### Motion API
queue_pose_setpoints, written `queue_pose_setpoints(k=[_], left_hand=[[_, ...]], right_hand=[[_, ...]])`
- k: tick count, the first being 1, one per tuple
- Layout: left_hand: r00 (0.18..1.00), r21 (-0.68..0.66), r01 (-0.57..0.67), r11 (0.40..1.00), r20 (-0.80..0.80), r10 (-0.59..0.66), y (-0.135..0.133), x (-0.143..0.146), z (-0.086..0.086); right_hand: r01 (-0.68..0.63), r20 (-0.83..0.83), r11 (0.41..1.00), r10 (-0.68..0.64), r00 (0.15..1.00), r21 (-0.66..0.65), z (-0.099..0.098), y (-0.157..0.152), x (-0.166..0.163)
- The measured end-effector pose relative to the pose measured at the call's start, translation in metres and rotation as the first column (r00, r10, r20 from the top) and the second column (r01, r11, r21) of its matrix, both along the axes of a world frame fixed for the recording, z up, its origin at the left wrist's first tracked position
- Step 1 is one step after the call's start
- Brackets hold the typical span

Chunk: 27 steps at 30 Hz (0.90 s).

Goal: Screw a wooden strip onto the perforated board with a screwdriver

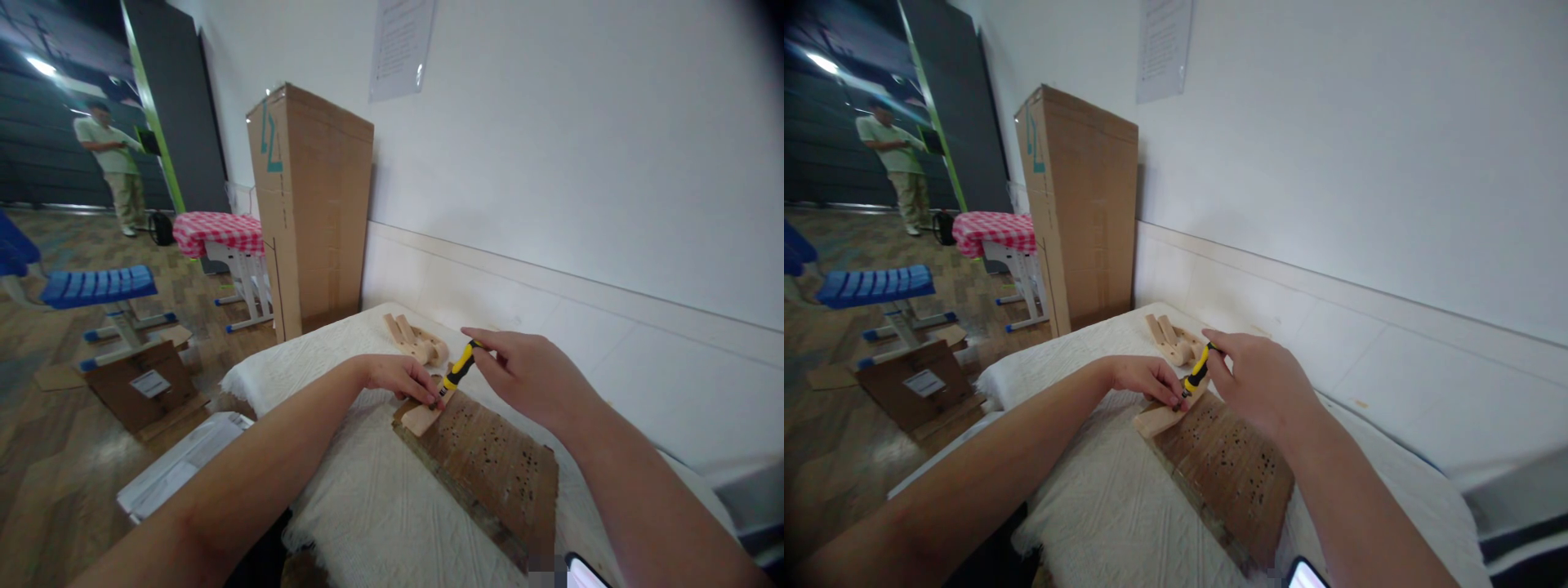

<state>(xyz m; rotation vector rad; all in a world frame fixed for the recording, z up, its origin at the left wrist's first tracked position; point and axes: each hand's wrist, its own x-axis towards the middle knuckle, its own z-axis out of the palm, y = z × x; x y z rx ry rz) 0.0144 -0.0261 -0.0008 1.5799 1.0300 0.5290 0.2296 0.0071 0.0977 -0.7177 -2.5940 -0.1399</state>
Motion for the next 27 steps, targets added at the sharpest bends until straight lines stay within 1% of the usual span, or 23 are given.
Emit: queue_pose_setpoints(k=[3, 5, 7, 10, 13, 15, 17, 19, 23, 25, 27], left_hand=[[1.0, -0.003, 0.0, 1.0, -0.004, 0.0, 0.0003, -0.0005, -0.0008], [1.0, -0.002, 0.005, 1.0, 0.001, -0.005, 0.0009, -0.0011, -0.0019], [1.0, -0.001, 0.004, 1.0, -0.002, -0.004, 0.0015, -0.0017, -0.0029], [1.0, -0.003, -0.006, 1.0, -0.014, 0.006, 0.0019, -0.0022, -0.004], [1.0, -0.015, -0.016, 1.0, 0.004, 0.016, 0.0017, -0.0019, -0.0045], [1.0, -0.025, -0.024, 0.999, 0.016, 0.024, 0.0015, -0.0015, -0.0042], [0.999, -0.032, -0.027, 0.999, 0.017, 0.028, 0.0013, -0.0011, -0.0033], [1.0, -0.034, -0.019, 0.999, 0.015, 0.02, 0.001, -0.0008, -0.0021], [1.0, -0.022, -0.011, 1.0, 0.023, 0.012, 0.0001, -0.0005, -0.0007], [0.999, -0.025, -0.021, 0.999, 0.03, 0.022, -0.0001, -0.0003, -0.0008], [0.999, -0.04, -0.028, 0.999, 0.036, 0.029, 0.0, -0.0001, -0.0012]], right_hand=[[0.127, 0.086, 0.991, -0.131, 0.988, 0.05, 0.0029, 0.001, -0.0009], [0.164, 0.121, 0.983, -0.173, 0.977, 0.078, 0.0043, 0.0018, -0.0013], [0.127, 0.115, 0.991, -0.131, 0.985, 0.043, 0.0048, 0.0019, -0.0009], [0.02, 0.058, 1.0, -0.019, 0.998, -0.016, 0.0031, 0.0009, 0.001], [-0.086, 0.032, 0.996, 0.085, 0.996, 0.015, 0.0001, -0.0008, 0.0022], [-0.121, 0.035, 0.992, 0.12, 0.992, 0.024, -0.0009, -0.0022, 0.0016], [-0.104, 0.039, 0.995, 0.104, 0.994, 0.009, -0.0008, -0.0036, 0.0001], [-0.061, 0.05, 0.998, 0.061, 0.997, 0.014, -0.0001, -0.0039, -0.0013], [0.016, 0.058, 0.994, -0.023, 0.998, 0.107, -0.0003, -0.0003, -0.0013], [-0.015, 0.044, 0.995, 0.011, 0.999, 0.099, -0.0013, 0.002, -0.0002], [-0.096, 0.016, 0.994, 0.095, 0.995, 0.058, -0.002, 0.0031, 0.0003]])
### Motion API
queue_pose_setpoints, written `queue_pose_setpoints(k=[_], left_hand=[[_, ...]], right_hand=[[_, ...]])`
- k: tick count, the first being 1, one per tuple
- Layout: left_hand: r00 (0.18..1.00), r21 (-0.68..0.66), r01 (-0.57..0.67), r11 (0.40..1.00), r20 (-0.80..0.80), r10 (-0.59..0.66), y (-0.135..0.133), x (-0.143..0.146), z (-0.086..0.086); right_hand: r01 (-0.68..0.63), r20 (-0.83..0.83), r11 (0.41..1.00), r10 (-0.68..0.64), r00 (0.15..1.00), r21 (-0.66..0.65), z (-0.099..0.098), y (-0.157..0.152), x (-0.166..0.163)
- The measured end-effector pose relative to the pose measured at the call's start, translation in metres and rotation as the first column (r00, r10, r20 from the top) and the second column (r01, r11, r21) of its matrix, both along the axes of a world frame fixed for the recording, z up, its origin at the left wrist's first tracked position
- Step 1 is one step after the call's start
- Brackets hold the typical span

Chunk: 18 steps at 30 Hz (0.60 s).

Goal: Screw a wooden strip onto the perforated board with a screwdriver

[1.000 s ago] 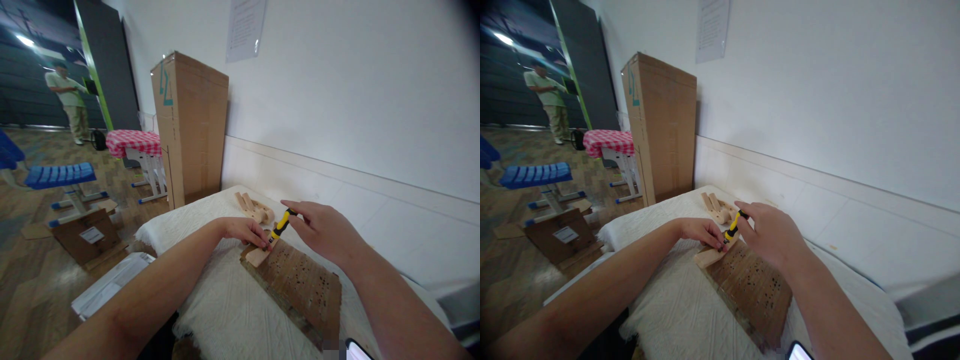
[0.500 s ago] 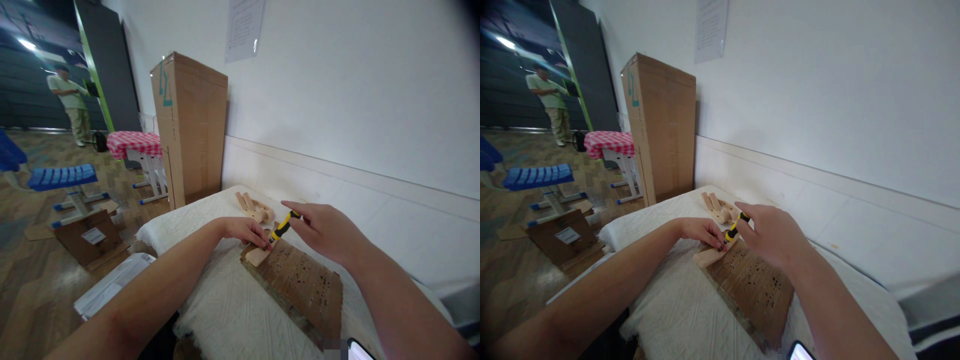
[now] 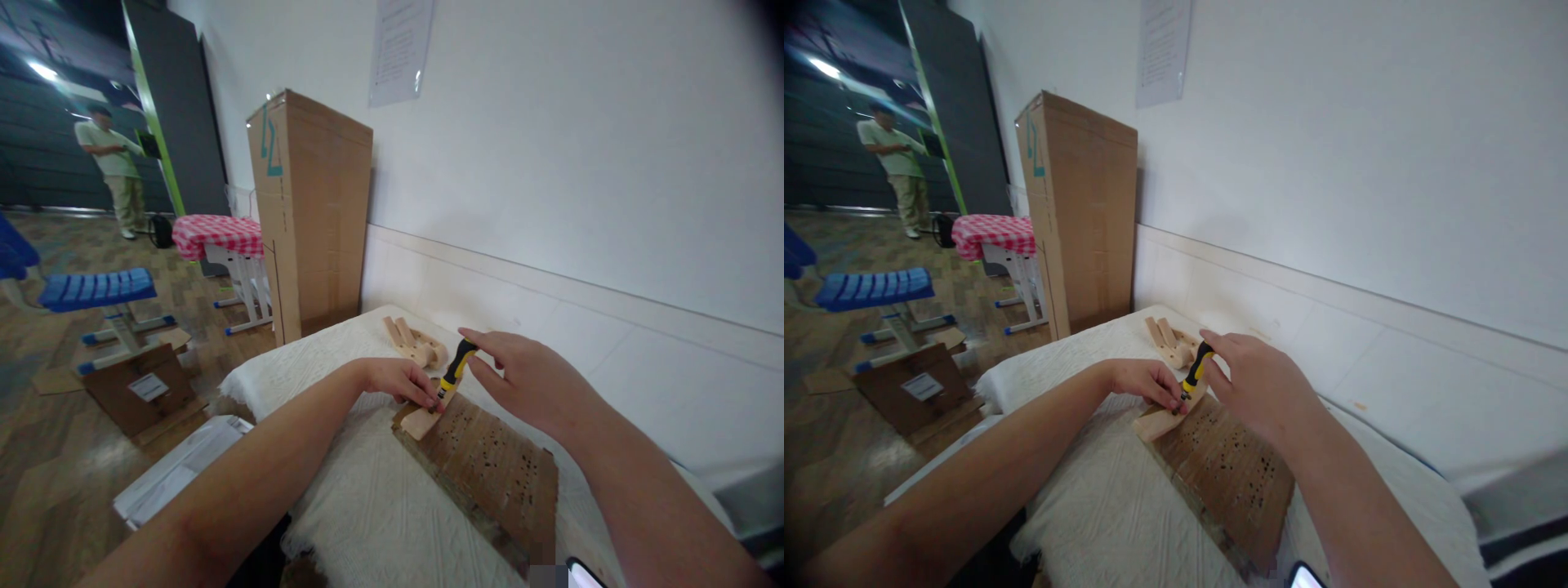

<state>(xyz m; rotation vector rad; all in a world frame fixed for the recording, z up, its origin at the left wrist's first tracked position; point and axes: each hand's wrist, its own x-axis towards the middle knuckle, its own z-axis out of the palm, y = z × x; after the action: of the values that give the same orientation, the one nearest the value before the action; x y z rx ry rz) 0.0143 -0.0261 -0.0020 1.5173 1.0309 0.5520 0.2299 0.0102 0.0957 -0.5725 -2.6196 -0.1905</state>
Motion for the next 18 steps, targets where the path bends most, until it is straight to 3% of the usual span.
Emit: queue_pose_setpoints(k=[3, 9, 14, 16, 18], left_hand=[[1.0, -0.014, 0.0, 1.0, 0.007, 0.0, 0.0006, 0.0002, -0.0007], [1.0, -0.001, 0.01, 1.0, 0.015, -0.01, 0.0009, -0.0002, -0.0013], [1.0, 0.02, 0.026, 0.999, 0.011, -0.026, 0.0007, -0.0011, -0.0016], [1.0, 0.032, 0.026, 0.999, 0.005, -0.026, 0.001, -0.0014, -0.0023], [1.0, 0.041, 0.022, 0.999, -0.007, -0.022, 0.0014, -0.0015, -0.0031]], right_hand=[[-0.078, -0.055, 0.996, 0.075, 0.996, -0.047, 0.0002, -0.0017, -0.0014], [-0.061, -0.099, 0.997, 0.057, 0.993, -0.039, 0.0009, -0.0074, -0.0062], [-0.149, -0.056, 0.987, 0.146, 0.988, -0.059, -0.0009, -0.0048, -0.0052], [-0.091, -0.025, 0.995, 0.09, 0.996, -0.04, -0.0002, -0.0036, -0.0048], [0.048, 0.02, 0.999, -0.048, 0.999, -0.001, 0.0013, -0.0026, -0.0049]])
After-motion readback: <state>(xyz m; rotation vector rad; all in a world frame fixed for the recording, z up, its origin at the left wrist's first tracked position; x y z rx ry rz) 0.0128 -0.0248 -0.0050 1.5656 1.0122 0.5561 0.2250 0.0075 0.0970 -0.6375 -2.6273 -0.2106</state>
